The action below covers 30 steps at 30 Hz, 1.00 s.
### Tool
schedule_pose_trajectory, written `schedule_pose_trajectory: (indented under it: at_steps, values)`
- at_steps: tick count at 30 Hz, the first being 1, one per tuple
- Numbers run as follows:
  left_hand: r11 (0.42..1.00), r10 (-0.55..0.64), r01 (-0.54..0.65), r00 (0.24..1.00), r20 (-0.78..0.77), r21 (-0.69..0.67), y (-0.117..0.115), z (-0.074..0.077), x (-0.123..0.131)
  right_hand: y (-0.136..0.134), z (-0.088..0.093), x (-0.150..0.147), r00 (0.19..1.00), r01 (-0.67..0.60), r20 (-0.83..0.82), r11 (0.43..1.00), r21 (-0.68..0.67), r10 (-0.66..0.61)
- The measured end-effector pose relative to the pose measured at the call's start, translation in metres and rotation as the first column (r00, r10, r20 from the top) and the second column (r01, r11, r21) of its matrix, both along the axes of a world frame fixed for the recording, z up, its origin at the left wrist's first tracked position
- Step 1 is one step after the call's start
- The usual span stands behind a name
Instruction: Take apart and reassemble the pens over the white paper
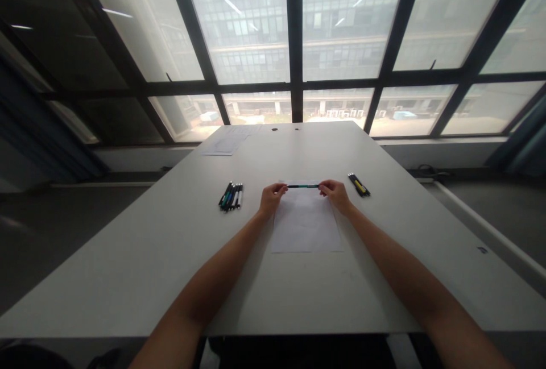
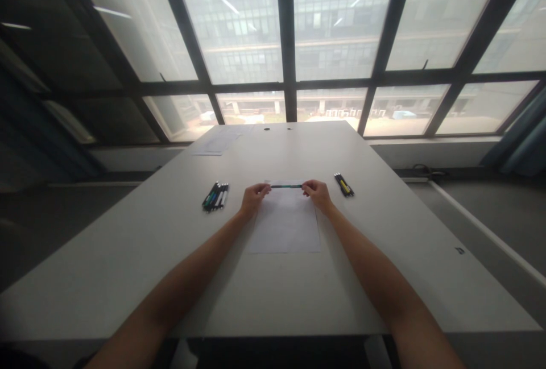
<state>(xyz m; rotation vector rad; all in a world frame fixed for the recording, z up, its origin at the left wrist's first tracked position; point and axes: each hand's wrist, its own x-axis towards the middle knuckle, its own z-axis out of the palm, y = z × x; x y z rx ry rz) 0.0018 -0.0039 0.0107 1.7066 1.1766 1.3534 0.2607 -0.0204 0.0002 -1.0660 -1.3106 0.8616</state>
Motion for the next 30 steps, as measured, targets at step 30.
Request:
schedule_pose_trajectory:
  at_steps: [30]
  values:
    - [1.000,-0.003,0.003,1.000,-0.006,-0.002,-0.0020,0.0024,-0.0006,0.0015,-0.0024,0.0007,1.000,0.001,0.016,1.000,0.020,-0.001]
